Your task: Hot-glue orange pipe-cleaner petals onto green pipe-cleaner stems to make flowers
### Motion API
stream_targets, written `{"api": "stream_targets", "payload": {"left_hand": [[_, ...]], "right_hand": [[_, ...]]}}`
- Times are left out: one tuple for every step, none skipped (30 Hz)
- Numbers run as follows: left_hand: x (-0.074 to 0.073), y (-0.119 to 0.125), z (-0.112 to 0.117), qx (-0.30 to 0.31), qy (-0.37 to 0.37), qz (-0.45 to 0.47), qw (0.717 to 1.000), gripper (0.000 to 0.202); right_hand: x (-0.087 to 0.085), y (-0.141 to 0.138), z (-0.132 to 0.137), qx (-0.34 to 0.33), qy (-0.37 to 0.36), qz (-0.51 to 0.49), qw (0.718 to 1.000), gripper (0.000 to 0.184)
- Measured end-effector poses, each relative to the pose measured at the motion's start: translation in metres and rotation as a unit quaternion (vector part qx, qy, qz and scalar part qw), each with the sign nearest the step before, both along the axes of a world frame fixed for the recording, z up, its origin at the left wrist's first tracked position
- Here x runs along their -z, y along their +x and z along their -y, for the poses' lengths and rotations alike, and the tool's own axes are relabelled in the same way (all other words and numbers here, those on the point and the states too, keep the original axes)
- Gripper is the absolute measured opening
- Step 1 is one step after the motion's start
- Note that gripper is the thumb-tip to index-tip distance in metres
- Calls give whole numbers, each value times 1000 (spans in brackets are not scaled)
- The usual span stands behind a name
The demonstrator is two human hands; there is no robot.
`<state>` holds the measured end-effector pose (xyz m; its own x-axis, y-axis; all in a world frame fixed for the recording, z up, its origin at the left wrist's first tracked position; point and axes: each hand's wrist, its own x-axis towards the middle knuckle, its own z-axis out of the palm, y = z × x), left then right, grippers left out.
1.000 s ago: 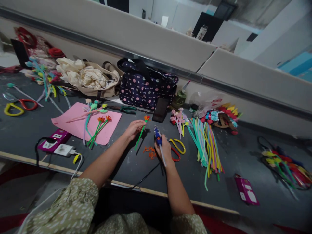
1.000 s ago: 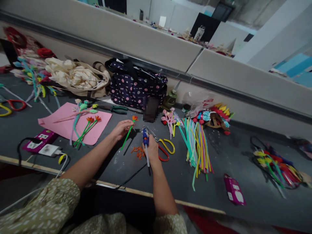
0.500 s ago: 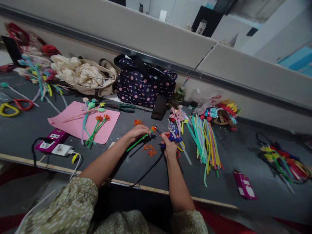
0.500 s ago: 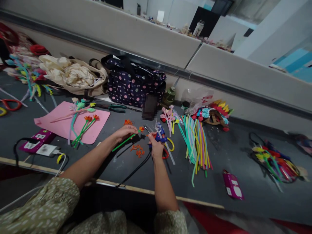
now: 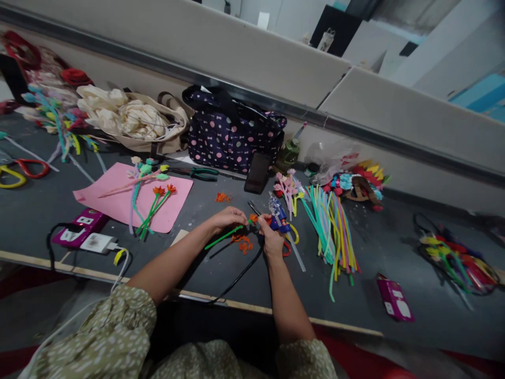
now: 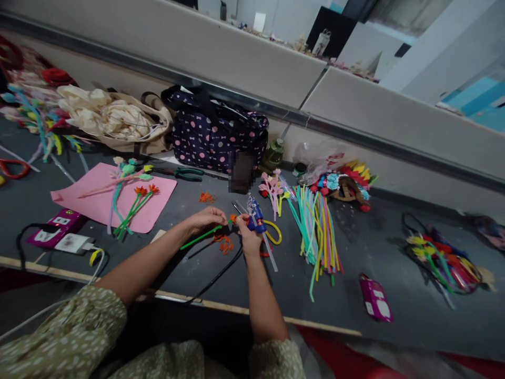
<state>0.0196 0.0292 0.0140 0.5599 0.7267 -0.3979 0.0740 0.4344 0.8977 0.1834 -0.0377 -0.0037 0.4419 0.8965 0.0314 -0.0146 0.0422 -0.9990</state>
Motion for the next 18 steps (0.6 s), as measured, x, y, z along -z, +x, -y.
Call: {"api": "stream_targets", "payload": {"left_hand": [[0, 1, 0, 1, 2, 1, 1000, 15], [1, 1, 0, 1, 4, 2, 1000, 15], [1, 1, 0, -1, 6, 4, 1000, 14], [2, 2, 0, -3, 7, 5, 1000, 14], [2, 2, 0, -5, 7, 5, 1000, 14], [1, 1, 0, -6, 8, 6, 1000, 14], [1, 1, 0, -6, 9, 8, 1000, 15], [0, 1, 0, -5, 11, 9, 1000, 16], [-1, 1, 0, -4, 13, 10, 1000, 16], [-2, 1, 1, -3, 14, 10, 1000, 17], [-2, 1, 1, -1, 14, 10, 1000, 17], [-3, 1, 2, 0, 15, 11, 1000, 17], [-3, 1, 2, 0, 15, 12, 1000, 16], [-4, 1, 2, 1, 15, 13, 1000, 16], [-4, 1, 2, 0, 16, 15, 1000, 15], [-4, 1, 2, -2, 15, 17, 1000, 15], [-4, 1, 2, -4, 15, 19, 1000, 15], [-4, 1, 2, -5, 14, 21, 1000, 15]], "right_hand": [[0, 0, 0, -2, -3, 4, 1000, 32], [0, 0, 0, -2, -5, 7, 1000, 32], [0, 0, 0, -2, -6, 8, 1000, 31], [0, 0, 0, -1, -6, 9, 1000, 31], [0, -1, 0, 0, -8, 8, 1000, 30], [0, -1, 0, 3, -12, 8, 1000, 30], [0, -1, -1, 8, -17, 9, 1000, 30], [0, -2, -1, 12, -22, 10, 1000, 30], [1, -2, -1, 16, -25, 12, 999, 30], [1, -2, -1, 19, -25, 14, 999, 30], [2, -2, -2, 20, -23, 16, 999, 31], [2, -2, -2, 20, -21, 17, 999, 31], [3, -2, -2, 18, -21, 18, 999, 32], [4, -1, -2, 15, -22, 20, 999, 32], [5, -1, -2, 14, -23, 22, 999, 33], [6, -1, -2, 15, -23, 24, 999, 34], [7, 0, -2, 15, -20, 26, 999, 35], [8, 0, -2, 13, -15, 30, 999, 35]]}}
